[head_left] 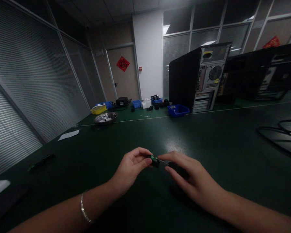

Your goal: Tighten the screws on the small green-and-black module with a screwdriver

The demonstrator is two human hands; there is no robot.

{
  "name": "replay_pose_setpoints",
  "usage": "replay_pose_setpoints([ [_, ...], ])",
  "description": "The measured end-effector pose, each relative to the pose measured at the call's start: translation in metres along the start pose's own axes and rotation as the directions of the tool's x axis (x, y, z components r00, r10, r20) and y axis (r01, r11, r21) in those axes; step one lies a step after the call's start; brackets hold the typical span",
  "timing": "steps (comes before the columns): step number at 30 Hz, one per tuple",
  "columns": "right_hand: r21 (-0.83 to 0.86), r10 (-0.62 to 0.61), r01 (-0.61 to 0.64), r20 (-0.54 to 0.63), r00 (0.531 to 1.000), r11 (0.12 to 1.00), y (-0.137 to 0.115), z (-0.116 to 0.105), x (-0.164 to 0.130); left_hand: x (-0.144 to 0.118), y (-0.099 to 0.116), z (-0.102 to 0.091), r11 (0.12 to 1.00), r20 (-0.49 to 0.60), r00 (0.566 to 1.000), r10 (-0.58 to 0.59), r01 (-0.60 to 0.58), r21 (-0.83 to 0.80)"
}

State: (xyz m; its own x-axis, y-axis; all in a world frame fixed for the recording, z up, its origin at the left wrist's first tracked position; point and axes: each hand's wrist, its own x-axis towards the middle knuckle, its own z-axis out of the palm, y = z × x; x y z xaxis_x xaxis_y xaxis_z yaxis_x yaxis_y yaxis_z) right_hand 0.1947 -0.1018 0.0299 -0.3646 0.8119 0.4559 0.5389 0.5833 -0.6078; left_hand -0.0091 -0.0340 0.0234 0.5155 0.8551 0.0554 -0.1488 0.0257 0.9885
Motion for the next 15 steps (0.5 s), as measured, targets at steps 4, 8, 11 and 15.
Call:
replay_pose_setpoints([
  [4, -0.022, 0.035, -0.034, 0.033, 0.999, 0.999, -0.0012, -0.0009, 0.0011, 0.0013, 0.0007, 0.0011, 1.0, -0.056, 0.998, 0.026, -0.025, 0.011],
  [8, -0.041, 0.069, -0.068, 0.02, 0.997, 0.997, -0.0015, -0.0012, 0.0001, -0.0004, 0.0036, 0.0036, 0.999, -0.101, 0.994, 0.04, -0.043, -0.022],
  [11, -0.058, 0.083, -0.082, 0.02, 0.996, 0.995, -0.0019, -0.0013, 0.0006, -0.0015, 0.005, 0.0031, 0.999, -0.088, 0.995, 0.042, -0.04, 0.026],
  [15, -0.059, 0.083, -0.082, 0.011, 0.996, 0.995, -0.003, -0.0018, 0.0016, -0.0009, 0.0032, 0.0005, 0.994, -0.047, 0.997, 0.063, -0.058, 0.093],
])
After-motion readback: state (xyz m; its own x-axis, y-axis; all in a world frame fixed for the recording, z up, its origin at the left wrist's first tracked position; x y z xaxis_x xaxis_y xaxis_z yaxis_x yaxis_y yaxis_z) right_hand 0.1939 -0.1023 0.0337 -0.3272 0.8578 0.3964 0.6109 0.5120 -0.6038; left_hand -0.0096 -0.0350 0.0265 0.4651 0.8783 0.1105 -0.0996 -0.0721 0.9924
